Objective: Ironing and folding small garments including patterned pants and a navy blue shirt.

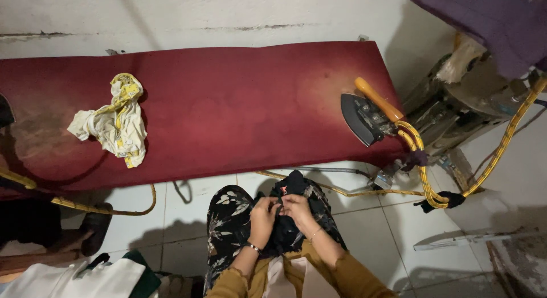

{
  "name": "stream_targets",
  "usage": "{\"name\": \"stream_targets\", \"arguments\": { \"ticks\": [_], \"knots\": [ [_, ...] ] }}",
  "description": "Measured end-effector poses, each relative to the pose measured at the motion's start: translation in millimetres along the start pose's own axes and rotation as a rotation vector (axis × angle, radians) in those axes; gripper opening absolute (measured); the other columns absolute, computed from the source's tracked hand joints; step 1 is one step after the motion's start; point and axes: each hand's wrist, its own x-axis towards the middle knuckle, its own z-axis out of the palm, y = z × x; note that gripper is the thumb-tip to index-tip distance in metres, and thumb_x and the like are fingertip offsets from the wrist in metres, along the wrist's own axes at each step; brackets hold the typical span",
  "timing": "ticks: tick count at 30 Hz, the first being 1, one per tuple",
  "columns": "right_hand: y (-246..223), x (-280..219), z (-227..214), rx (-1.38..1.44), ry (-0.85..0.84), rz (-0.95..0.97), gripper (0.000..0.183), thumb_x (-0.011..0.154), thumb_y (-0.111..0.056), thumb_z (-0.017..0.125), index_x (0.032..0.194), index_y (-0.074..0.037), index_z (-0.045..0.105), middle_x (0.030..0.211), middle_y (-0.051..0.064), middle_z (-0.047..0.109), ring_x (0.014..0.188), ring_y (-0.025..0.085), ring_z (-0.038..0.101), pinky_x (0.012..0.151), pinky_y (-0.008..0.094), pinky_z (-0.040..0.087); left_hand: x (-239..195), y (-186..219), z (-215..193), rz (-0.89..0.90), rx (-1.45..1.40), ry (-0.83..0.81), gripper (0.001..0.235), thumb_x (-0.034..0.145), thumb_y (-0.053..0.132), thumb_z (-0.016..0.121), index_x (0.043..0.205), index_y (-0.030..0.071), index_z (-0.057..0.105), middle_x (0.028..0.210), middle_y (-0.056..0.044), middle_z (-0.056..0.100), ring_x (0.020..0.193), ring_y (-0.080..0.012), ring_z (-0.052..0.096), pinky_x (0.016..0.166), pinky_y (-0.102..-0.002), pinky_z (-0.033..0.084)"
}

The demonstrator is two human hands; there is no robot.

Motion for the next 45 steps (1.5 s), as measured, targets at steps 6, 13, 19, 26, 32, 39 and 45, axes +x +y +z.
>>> {"name": "stream_targets", "arguments": {
  "ticks": [6, 13, 19, 26, 32, 39, 45],
  "knots": [
    [-37.5, -33.0, 30.5, -0.297, 0.013, -0.08, 0.019, 0.096, -0.014, 0.074, 0.093, 0.005, 0.073, 0.079, 0.009, 0.07, 0.066, 0.015, 0.068, 0.062, 0.031, 0.059, 0.3, 1.3, -4.1, 0.018, -0.028, -0.031, 0.015, 0.082, 0.005, 0.075, 0.097, 0.004, 0.073, 0.091, -0.017, 0.072, 0.082, -0.0354, 0.071, 0.071, -0.042, 0.057],
    [5.1, 1.7, 8.9, -0.254, 0.064, -0.1, 0.012, 0.094, -0.009, 0.07, 0.094, 0.002, 0.074, 0.08, 0.005, 0.072, 0.064, 0.013, 0.065, 0.059, 0.03, 0.057, 0.6, -6.1, 3.1, 0.046, 0.011, -0.077, 0.017, 0.082, 0.005, 0.075, 0.098, 0.003, 0.071, 0.091, -0.018, 0.07, 0.083, -0.037, 0.07, 0.071, -0.044, 0.055],
    [24.1, 15.8, 0.3, -0.374, -0.012, -0.154, 0.017, 0.101, -0.009, 0.062, 0.088, 0.0, 0.069, 0.074, 0.0, 0.063, 0.062, 0.01, 0.055, 0.056, 0.028, 0.05, -3.8, -19.3, 9.2, 0.131, 0.095, -0.097, 0.017, 0.087, 0.005, 0.071, 0.103, 0.001, 0.068, 0.093, -0.021, 0.068, 0.087, -0.0416, 0.067, 0.074, -0.048, 0.053],
    [2.9, -0.9, 9.8, -0.189, -0.022, -0.071, 0.015, 0.101, -0.014, 0.058, 0.096, -0.004, 0.068, 0.079, 0.002, 0.066, 0.062, 0.013, 0.061, 0.059, 0.03, 0.053, -3.4, -11.6, 5.8, 0.013, 0.031, -0.036, 0.013, 0.095, 0.014, 0.066, 0.102, 0.006, 0.072, 0.095, -0.019, 0.074, 0.087, -0.0398, 0.071, 0.074, -0.046, 0.057],
    [-11.6, -20.0, 6.4, -0.179, 0.043, -0.247, 0.011, 0.1, -0.011, 0.065, 0.1, -0.001, 0.069, 0.086, 0.004, 0.067, 0.073, 0.013, 0.066, 0.067, 0.032, 0.059, -8.6, 36.2, -33.1, -0.054, 0.38, -0.199, 0.035, 0.084, 0.038, 0.078, 0.1, 0.007, 0.07, 0.085, -0.018, 0.072, 0.082, -0.0381, 0.069, 0.069, -0.047, 0.054],
    [-97.6, -87.7, 32.0, -1.0, 0.17, -0.752, 0.006, 0.084, -0.005, 0.073, 0.09, -0.006, 0.07, 0.09, 0.011, 0.067, 0.08, 0.026, 0.068, 0.071, 0.037, 0.054, -24.1, 15.6, -65.5, 0.061, 0.424, -0.092, 0.024, 0.083, 0.031, 0.076, 0.082, 0.007, 0.072, 0.083, -0.014, 0.073, 0.079, -0.0348, 0.07, 0.07, -0.045, 0.054],
    [-93.5, -90.4, -16.9, -1.156, 0.19, -0.837, 0.018, 0.083, -0.013, 0.078, 0.098, -0.007, 0.07, 0.102, 0.013, 0.065, 0.1, 0.036, 0.063, 0.088, 0.044, 0.051, -31.9, 21.9, -79.5, 0.003, 0.366, -0.009, 0.017, 0.09, 0.024, 0.073, 0.091, 0.007, 0.074, 0.089, -0.015, 0.072, 0.081, -0.0389, 0.068, 0.069, -0.048, 0.053]
  ]
}}
